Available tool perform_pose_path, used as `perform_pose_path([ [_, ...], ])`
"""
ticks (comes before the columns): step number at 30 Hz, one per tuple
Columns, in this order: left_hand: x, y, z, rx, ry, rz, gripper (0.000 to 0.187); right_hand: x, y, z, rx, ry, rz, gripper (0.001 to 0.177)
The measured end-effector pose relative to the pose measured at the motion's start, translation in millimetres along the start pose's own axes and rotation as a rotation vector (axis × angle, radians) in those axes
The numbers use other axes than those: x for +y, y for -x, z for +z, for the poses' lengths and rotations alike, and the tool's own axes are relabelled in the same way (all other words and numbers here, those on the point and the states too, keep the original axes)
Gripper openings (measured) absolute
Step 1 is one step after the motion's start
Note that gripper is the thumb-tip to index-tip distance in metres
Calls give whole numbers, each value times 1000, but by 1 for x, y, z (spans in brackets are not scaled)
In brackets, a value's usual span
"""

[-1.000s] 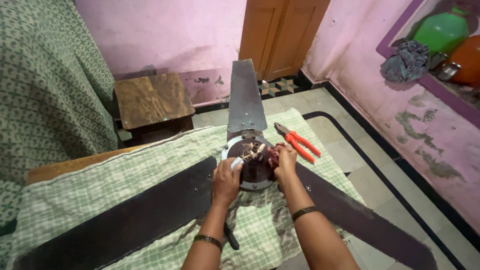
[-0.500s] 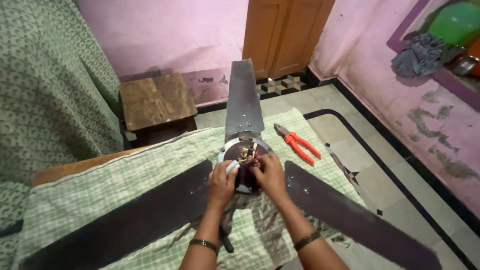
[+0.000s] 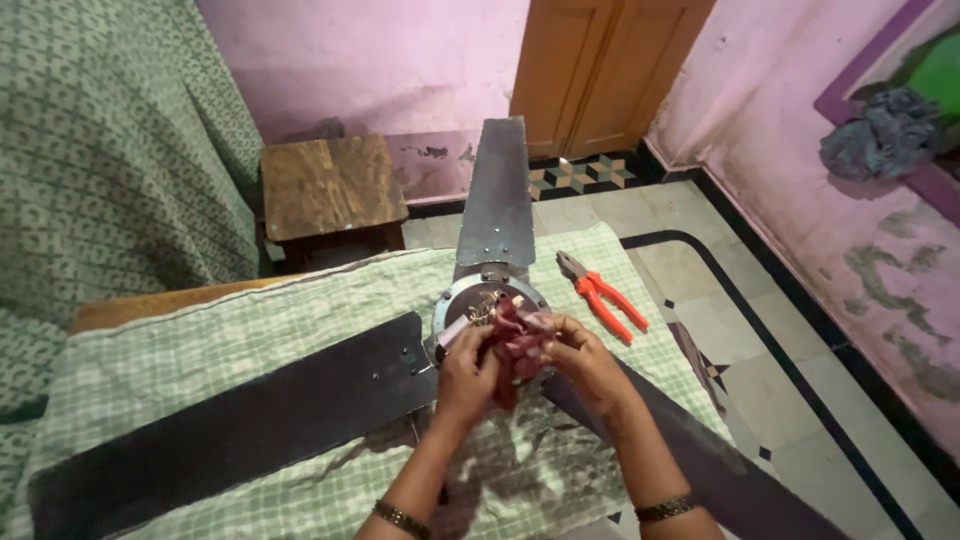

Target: The person works on the central hub of a ceiling fan placed on a cloth-covered table. They repeatedly insert and remove a small white cylindrical component from the hub, adjust the fan blades, and wipe the hub with a cloth. Pliers are visible on the table but not used.

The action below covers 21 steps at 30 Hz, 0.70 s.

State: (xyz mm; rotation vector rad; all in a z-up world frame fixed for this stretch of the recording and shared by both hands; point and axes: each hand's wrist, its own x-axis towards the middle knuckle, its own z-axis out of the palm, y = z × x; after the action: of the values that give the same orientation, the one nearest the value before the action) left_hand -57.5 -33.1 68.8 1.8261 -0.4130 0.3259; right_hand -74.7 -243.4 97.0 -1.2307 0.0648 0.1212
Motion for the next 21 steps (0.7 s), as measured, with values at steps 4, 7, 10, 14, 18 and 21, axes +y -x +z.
perform_pose_path([
  [4, -18, -18, 12, 119, 396, -272, 22, -11, -2, -14, 98, -206, -152, 36],
  [7, -25, -23, 12, 94, 415, -252, 20, -12, -9, -25, 100, -189, -60, 18],
  [10, -20, -17, 18, 46, 106, 86, 29, 1, -18, -26, 14, -167, -64, 11],
  [14, -3, -16, 27, -58, 494, -370, 25, 3, -33, -25, 47, -132, -113, 11],
  [18, 6, -28, -5, -73, 356, -518, 23, -33, -40, -35, 166, -65, -223, 15],
  [21, 15, -29, -24, -155, 199, -484, 24, -53, -42, -30, 230, -70, -178, 17],
])
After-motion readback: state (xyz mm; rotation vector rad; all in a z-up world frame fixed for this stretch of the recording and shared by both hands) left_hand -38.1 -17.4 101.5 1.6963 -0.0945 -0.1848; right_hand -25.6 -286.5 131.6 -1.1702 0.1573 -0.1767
